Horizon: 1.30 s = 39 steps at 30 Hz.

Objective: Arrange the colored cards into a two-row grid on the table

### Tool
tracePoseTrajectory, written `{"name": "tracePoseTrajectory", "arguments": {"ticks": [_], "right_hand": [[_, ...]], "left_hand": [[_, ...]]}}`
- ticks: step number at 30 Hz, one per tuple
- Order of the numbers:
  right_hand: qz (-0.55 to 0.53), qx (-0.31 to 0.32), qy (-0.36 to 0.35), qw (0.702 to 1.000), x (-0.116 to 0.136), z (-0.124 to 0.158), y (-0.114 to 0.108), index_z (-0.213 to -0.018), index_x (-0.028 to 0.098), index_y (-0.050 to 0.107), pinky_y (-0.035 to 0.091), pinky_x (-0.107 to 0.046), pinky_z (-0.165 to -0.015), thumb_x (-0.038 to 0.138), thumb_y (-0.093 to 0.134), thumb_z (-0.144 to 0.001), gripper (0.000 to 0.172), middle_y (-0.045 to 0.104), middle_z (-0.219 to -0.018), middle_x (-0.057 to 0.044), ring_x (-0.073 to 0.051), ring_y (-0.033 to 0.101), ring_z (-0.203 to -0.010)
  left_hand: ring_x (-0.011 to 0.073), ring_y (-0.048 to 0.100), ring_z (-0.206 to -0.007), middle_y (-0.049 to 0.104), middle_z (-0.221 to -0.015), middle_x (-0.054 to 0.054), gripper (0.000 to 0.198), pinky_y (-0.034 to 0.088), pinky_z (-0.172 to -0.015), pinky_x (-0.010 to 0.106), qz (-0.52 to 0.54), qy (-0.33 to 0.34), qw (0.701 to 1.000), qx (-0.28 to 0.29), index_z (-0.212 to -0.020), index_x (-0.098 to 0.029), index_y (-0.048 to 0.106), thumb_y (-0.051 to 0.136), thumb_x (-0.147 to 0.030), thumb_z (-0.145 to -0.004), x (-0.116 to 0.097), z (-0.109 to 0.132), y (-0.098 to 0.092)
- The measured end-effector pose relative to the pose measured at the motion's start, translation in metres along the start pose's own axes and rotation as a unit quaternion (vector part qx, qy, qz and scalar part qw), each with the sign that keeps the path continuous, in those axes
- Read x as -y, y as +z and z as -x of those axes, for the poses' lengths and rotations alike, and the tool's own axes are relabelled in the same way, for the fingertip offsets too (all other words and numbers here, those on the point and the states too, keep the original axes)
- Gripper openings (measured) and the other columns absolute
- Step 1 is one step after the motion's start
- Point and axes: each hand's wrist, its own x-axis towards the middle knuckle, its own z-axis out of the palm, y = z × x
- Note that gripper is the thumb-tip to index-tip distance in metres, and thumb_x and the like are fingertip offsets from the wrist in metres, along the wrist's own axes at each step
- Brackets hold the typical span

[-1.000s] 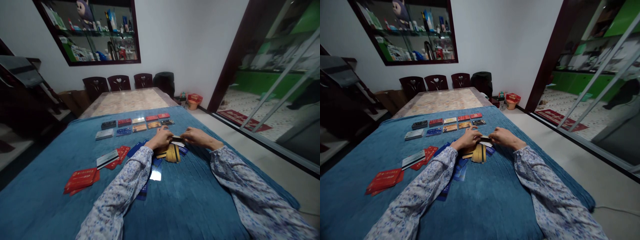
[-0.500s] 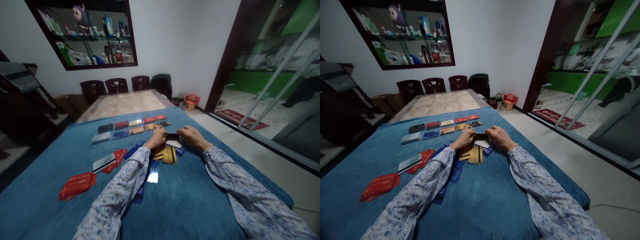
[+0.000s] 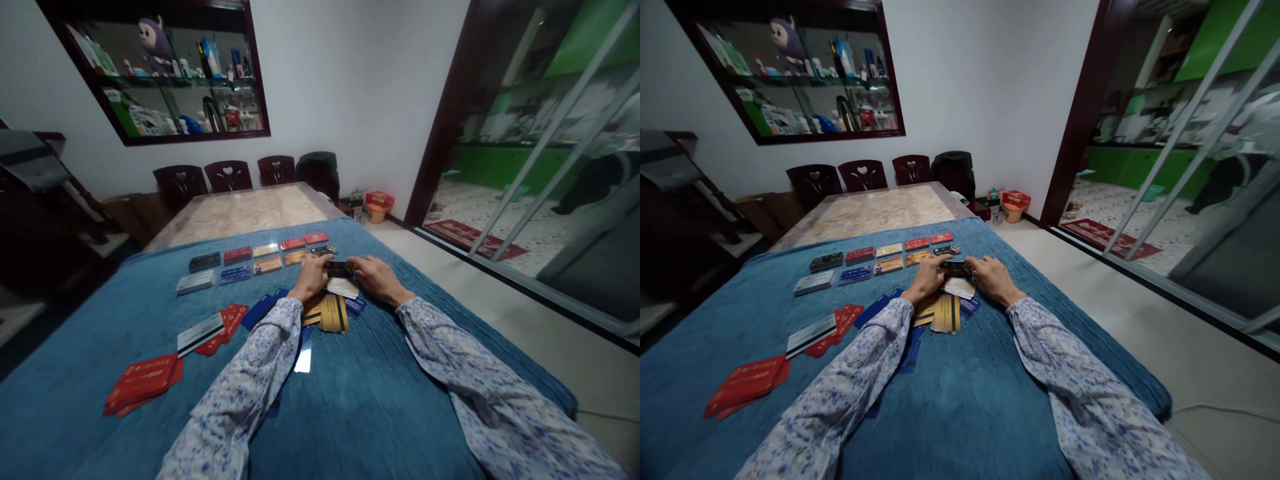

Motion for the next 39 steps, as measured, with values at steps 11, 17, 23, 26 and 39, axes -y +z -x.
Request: {"name": "tracePoseTrajectory", "arguments": {"ticks": [11, 17, 23, 26, 39], "right_hand": [[0.019, 0.006, -0.011, 1.000, 0.004, -0.002, 0.012, -0.145, 0.014, 0.048, 0.039, -0.035, -0.087, 0.009, 0.050, -0.085, 0.060, 0.069, -0.125, -0.017, -0.027, 0.059, -0.110], [0.022, -0.011, -0.005, 1.000, 0.007, -0.004, 0.007, -0.146, 0.012, 0.046, 0.037, -0.037, -0.086, 0.016, 0.055, -0.087, 0.060, 0.067, -0.122, -0.019, -0.030, 0.056, -0.108], [0.029, -0.015, 0.001, 0.999, 0.007, -0.006, 0.005, -0.145, 0.011, 0.047, 0.037, -0.037, -0.086, 0.023, 0.056, -0.092, 0.055, 0.065, -0.121, -0.020, -0.031, 0.055, -0.107], [0.024, -0.012, -0.005, 1.000, 0.005, -0.009, 0.005, -0.145, 0.010, 0.046, 0.038, -0.037, -0.085, 0.023, 0.056, -0.092, 0.055, 0.065, -0.122, -0.020, -0.031, 0.055, -0.107], [0.017, 0.027, -0.064, 0.997, -0.010, -0.054, -0.005, -0.139, 0.014, 0.050, 0.040, -0.035, -0.080, 0.021, 0.062, -0.088, 0.053, 0.065, -0.122, -0.017, -0.029, 0.054, -0.107]], "left_hand": [[0.0310, 0.065, -0.103, 0.069, -0.101, 0.014, 0.045, 0.045, -0.096, 0.042, -0.091, -0.021, 0.996, 0.007, -0.131, -0.016, 0.054, 0.053, -0.009, -0.087, -0.008, 0.006, -0.005], [0.0300, 0.065, -0.105, 0.070, -0.106, 0.016, 0.043, 0.046, -0.096, 0.041, -0.080, -0.016, 0.997, 0.010, -0.132, -0.014, 0.051, 0.054, -0.012, -0.089, -0.011, 0.005, -0.011], [0.0305, 0.059, -0.113, 0.067, -0.115, 0.016, 0.042, 0.046, -0.099, 0.042, -0.052, 0.021, 0.998, 0.019, -0.126, -0.014, 0.052, 0.060, -0.014, -0.085, -0.007, 0.008, -0.016], [0.0300, 0.056, -0.115, 0.065, -0.121, 0.015, 0.049, 0.045, -0.101, 0.043, -0.054, 0.041, 0.998, 0.019, -0.128, -0.015, 0.051, 0.061, -0.012, -0.080, -0.003, 0.008, -0.017], [0.0325, 0.051, -0.122, 0.063, -0.127, 0.016, 0.046, 0.044, -0.101, 0.044, -0.112, 0.027, 0.993, 0.017, -0.129, -0.015, 0.053, 0.064, -0.020, -0.085, 0.009, -0.009, -0.034]]}}
